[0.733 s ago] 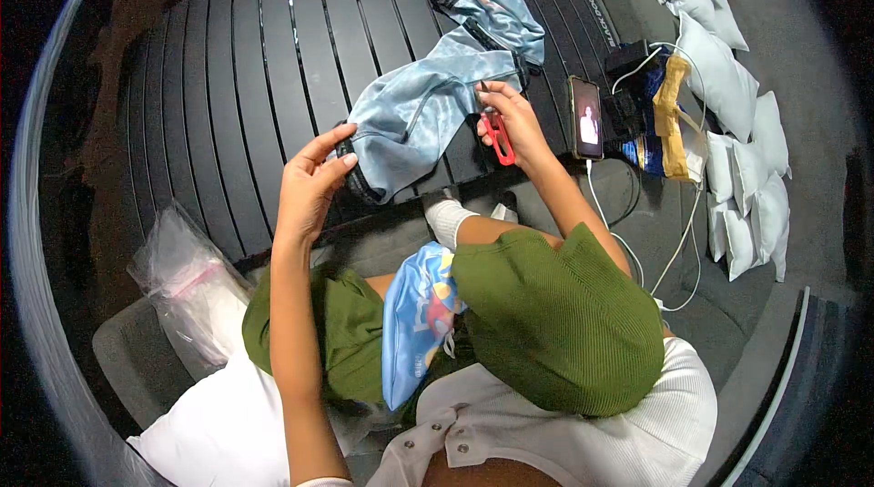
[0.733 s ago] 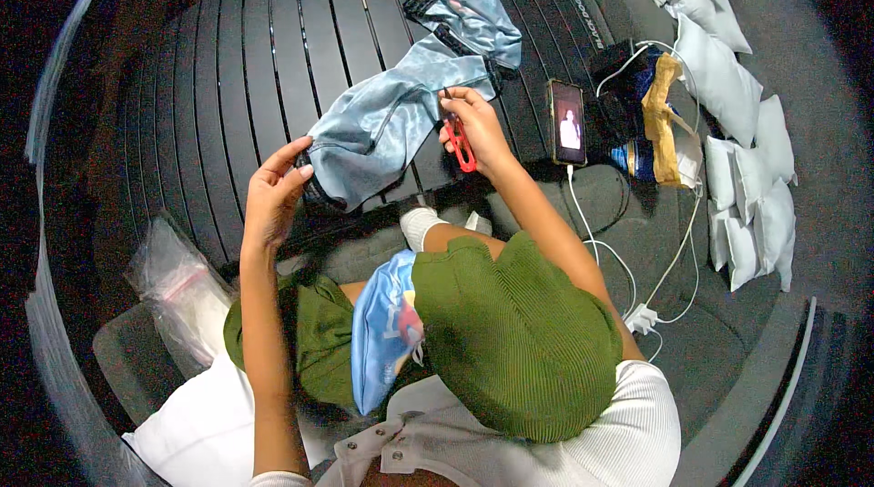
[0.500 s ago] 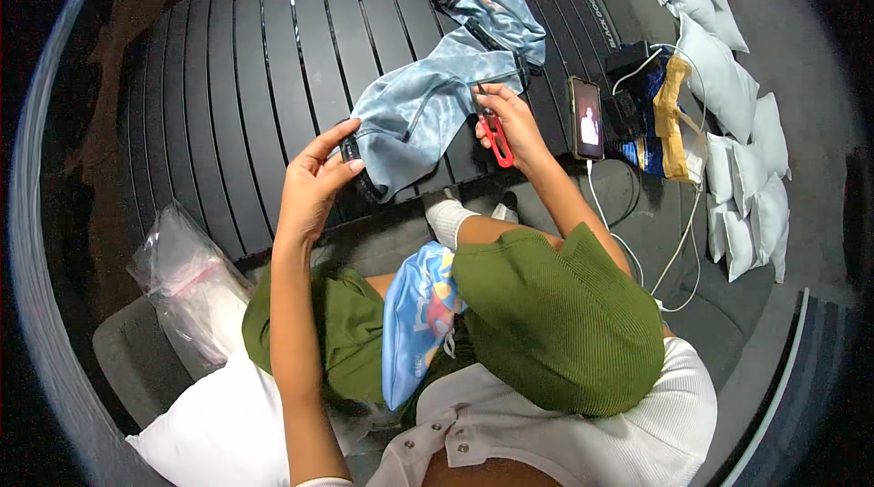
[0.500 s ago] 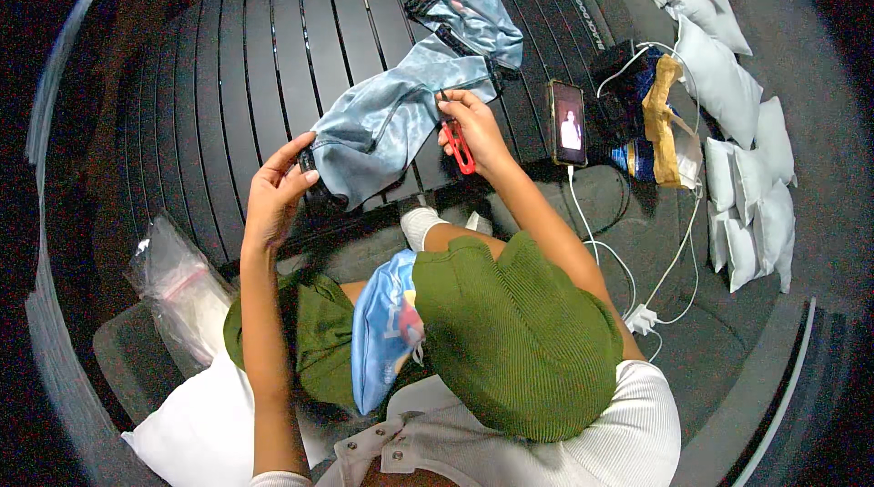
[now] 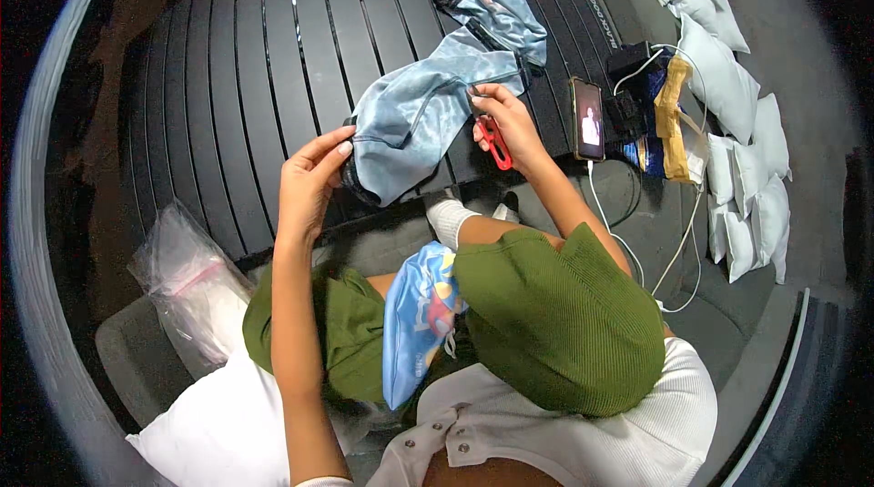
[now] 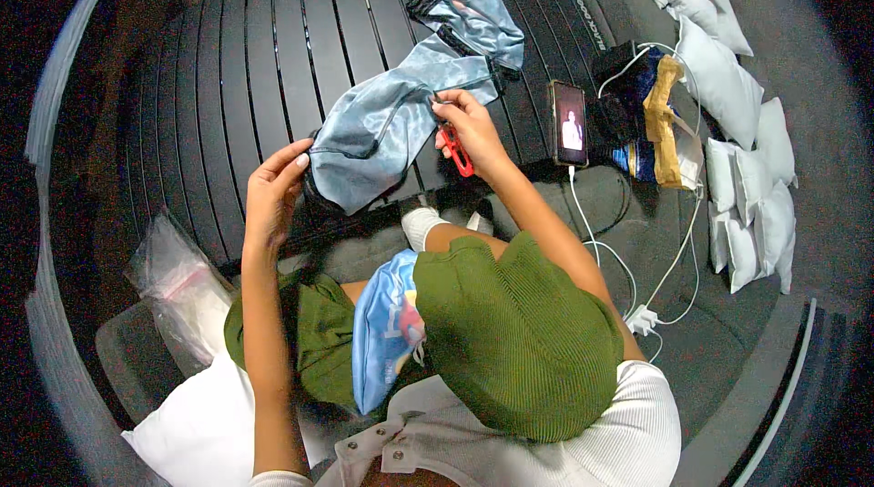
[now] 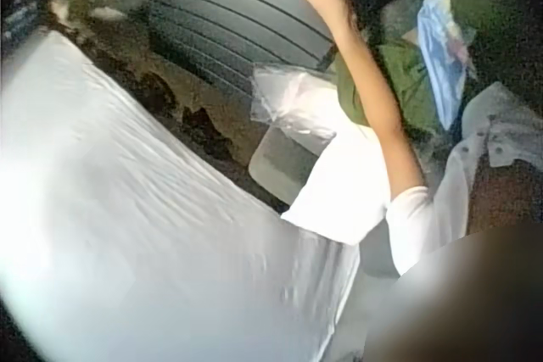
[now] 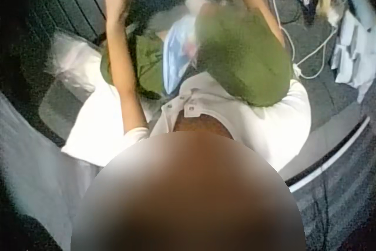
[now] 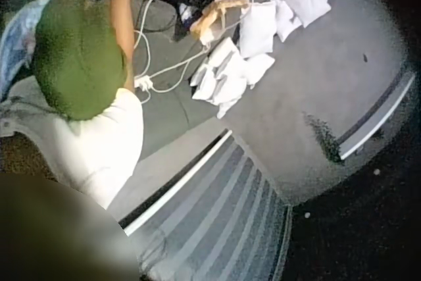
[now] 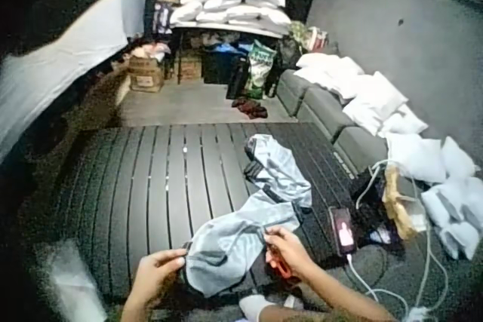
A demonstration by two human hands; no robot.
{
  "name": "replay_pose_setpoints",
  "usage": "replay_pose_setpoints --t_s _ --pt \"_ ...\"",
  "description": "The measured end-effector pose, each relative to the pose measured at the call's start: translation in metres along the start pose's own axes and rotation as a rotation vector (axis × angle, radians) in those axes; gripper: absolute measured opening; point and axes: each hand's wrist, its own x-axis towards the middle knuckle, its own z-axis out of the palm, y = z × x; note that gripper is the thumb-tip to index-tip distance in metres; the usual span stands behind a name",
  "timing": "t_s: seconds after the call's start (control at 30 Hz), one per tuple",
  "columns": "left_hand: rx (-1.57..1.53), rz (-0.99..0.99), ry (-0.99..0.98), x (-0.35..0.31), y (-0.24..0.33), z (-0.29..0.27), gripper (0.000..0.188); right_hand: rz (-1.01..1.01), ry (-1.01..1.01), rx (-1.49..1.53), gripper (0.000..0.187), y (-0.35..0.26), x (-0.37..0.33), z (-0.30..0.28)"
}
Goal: Packing various fabric pouches and patches into bags and trimming loose threads.
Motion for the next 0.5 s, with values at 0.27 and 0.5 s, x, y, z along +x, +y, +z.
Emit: replay_pose_setpoints --t_s 0.27,0.5 --pt "0.011 -0.052 0.036 -0.0016 0.0048 -0.0003 0.023 0.005 0.002 -0.022 0.019 -0.0026 -0.0032 0.0036" --pt "0.069 -0.004 -0.060 -0.0041 0.0056 0.0025 0.029 -0.004 -0.023 -0.012 0.020 0.0005 -0.0012 0.0041"
